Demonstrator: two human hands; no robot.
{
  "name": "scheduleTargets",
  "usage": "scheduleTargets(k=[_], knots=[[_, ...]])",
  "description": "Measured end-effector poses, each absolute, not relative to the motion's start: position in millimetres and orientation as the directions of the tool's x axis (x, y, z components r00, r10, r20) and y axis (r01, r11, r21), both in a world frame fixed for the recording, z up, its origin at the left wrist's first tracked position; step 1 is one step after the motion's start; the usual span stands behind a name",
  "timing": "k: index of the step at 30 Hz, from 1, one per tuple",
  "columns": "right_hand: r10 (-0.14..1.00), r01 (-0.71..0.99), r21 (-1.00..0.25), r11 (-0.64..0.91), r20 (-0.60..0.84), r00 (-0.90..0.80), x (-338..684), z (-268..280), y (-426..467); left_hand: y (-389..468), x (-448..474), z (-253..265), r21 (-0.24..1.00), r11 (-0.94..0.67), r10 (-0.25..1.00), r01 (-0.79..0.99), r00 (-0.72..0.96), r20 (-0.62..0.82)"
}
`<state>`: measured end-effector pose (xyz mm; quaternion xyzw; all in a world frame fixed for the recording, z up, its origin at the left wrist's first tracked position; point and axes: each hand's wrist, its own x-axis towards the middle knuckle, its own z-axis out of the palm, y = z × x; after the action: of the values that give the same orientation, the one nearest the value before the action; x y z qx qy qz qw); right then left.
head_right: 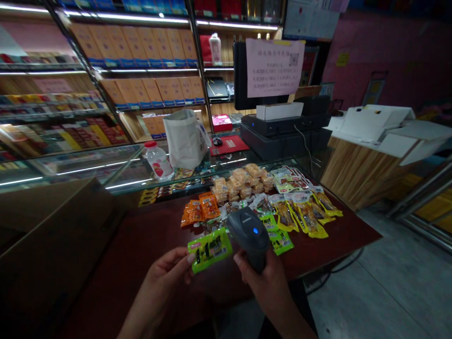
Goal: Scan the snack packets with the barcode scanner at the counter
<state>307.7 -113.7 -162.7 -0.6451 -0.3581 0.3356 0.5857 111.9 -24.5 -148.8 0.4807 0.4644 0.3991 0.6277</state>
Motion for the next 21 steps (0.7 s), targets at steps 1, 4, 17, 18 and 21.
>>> scheduleTargets(k=[1, 4, 17, 18, 21], knots=[[0.863, 0.059, -0.997, -0.041, -0.006, 0.506, 308.2, -164.6, -114.5, -22.3, 110.4, -149.0, 0.981, 0.182, 0.965, -0.064, 0.202, -0.166], [0.905, 0.032, -0.999, -0.013, 0.002, 0.425, 306.7, -174.2, -119.8, -15.8, 104.0, -149.2, 0.993, 0.105, 0.991, -0.059, 0.085, -0.1], [0.958, 0.23, -0.97, -0.077, -0.008, 0.285, 291.8, -184.1, -130.5, -12.5, 86.9, -148.3, 0.997, -0.012, 0.996, 0.072, -0.083, 0.018], [0.959, 0.239, -0.968, -0.078, -0.007, 0.283, 291.7, -184.7, -130.0, -12.5, 86.2, -148.0, 0.997, -0.027, 0.996, 0.079, -0.086, 0.034], [0.967, 0.269, -0.961, -0.069, 0.001, 0.254, 291.4, -188.3, -128.2, -12.7, 84.9, -146.0, 0.994, -0.048, 0.994, 0.095, -0.092, 0.057]])
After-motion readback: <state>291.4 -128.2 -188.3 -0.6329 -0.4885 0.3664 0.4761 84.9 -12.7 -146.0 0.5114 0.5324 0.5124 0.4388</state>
